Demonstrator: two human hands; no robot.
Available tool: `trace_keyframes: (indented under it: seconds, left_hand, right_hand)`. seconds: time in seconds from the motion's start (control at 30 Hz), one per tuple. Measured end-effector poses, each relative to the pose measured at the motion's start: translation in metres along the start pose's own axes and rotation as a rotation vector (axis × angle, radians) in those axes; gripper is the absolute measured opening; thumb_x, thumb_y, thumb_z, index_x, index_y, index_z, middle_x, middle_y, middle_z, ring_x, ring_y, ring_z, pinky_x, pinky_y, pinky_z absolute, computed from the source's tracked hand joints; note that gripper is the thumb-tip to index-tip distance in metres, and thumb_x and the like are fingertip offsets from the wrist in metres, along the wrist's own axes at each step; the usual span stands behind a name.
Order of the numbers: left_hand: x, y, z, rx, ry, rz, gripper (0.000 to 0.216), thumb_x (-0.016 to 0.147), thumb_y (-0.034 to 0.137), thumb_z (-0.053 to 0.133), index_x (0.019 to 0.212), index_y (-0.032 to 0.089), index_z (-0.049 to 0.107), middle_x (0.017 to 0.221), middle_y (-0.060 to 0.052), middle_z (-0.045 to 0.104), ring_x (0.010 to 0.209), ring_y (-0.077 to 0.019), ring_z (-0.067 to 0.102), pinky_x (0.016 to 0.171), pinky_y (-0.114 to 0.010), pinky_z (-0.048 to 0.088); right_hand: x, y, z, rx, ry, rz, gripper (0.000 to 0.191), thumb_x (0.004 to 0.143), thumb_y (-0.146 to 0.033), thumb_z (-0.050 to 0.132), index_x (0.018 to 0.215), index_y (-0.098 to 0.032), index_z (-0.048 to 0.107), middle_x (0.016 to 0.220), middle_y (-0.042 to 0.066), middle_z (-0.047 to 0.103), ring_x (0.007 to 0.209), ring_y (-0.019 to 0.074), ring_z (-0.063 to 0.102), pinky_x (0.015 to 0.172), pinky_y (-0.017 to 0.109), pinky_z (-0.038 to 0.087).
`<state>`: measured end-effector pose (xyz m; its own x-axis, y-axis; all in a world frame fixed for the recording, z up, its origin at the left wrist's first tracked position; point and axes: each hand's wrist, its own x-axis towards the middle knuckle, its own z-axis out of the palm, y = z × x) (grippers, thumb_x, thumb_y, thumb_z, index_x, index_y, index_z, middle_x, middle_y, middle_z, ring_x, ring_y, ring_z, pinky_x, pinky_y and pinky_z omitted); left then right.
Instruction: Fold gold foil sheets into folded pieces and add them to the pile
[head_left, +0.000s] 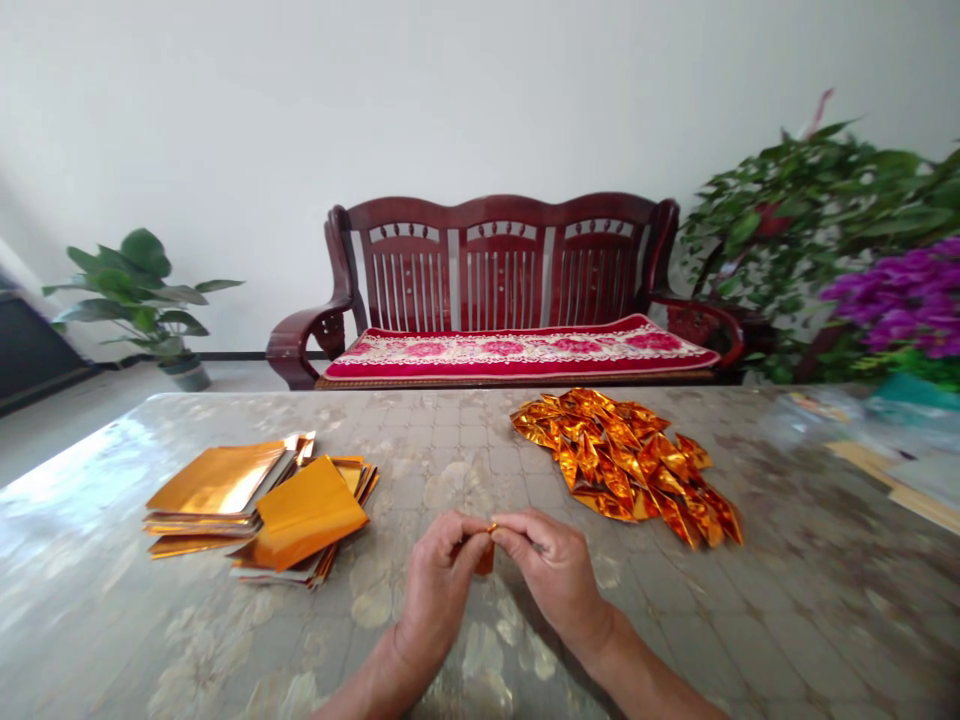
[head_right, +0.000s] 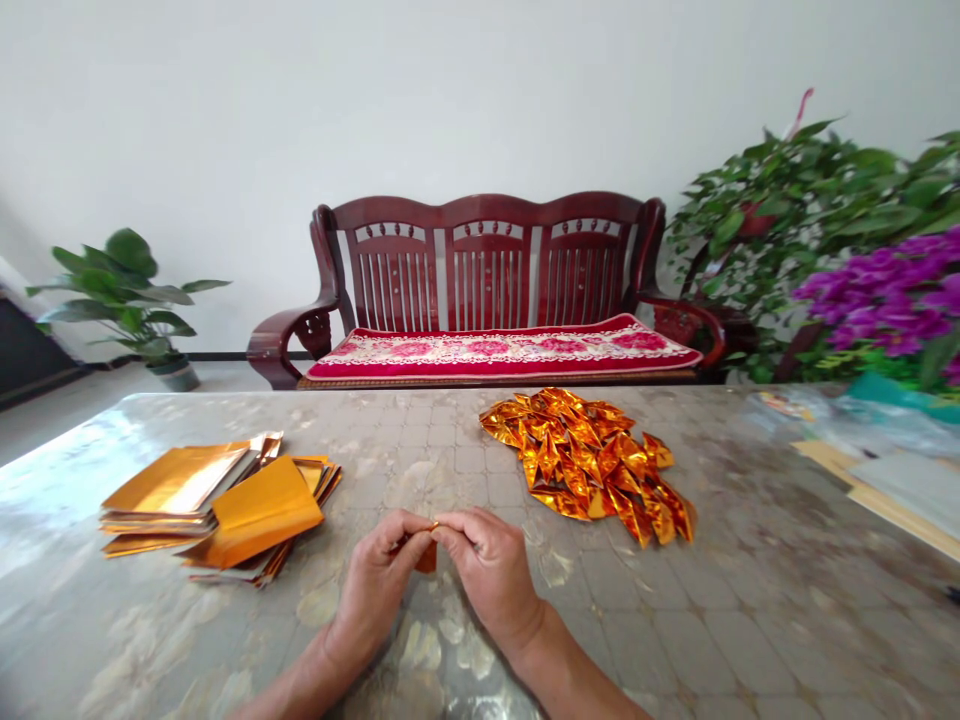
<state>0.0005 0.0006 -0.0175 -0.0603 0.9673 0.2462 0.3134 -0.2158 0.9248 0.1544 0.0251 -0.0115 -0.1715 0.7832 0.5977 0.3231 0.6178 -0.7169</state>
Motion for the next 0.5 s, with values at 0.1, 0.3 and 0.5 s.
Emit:
trace_keyframes:
  seconds: [0.1, 0.3, 0.5]
  left_hand:
    - [-0.0008, 0.0012, -0.0004, -0.017, 0.005, -0.02, 0.022, 0.089, 0.03, 0.057, 0.073, 0.019, 0.066, 0.063, 0.002, 0.058, 0.062, -0.0136, 0.057, 0.063, -0.024, 0.044]
    - [-0.0026, 0.0058, -0.0005, 0.008, 0.021, -0.004, 0.024, 0.089, 0.031, 0.056, 0.07, 0.018, 0.065, 0.062, 0.002, 0.058, 0.061, -0.0132, 0.056, 0.062, -0.023, 0.043]
    - [-0.0031, 0.0041, 0.0021, 0.058, 0.037, -0.009, 0.028, 0.09, 0.034, 0.055, 0.068, 0.019, 0.064, 0.061, 0.002, 0.058, 0.061, -0.0135, 0.056, 0.06, -0.023, 0.043]
  right_hand:
    - [-0.0008, 0.0, -0.0003, -0.046, -0.004, -0.032, 0.011, 0.091, -0.024, 0.064, 0.091, -0.022, 0.075, 0.078, 0.001, 0.074, 0.07, 0.015, 0.069, 0.067, 0.022, 0.052]
    - [0.0007, -0.0046, -0.0031, -0.143, -0.056, -0.058, 0.016, 0.094, -0.026, 0.059, 0.084, -0.022, 0.071, 0.073, 0.001, 0.069, 0.069, 0.015, 0.065, 0.065, 0.023, 0.047]
    - [0.0048, -0.0086, -0.0072, -0.237, -0.118, -0.025, 0.026, 0.095, -0.028, 0.054, 0.075, -0.022, 0.068, 0.067, 0.002, 0.065, 0.066, 0.0163, 0.06, 0.064, 0.026, 0.043]
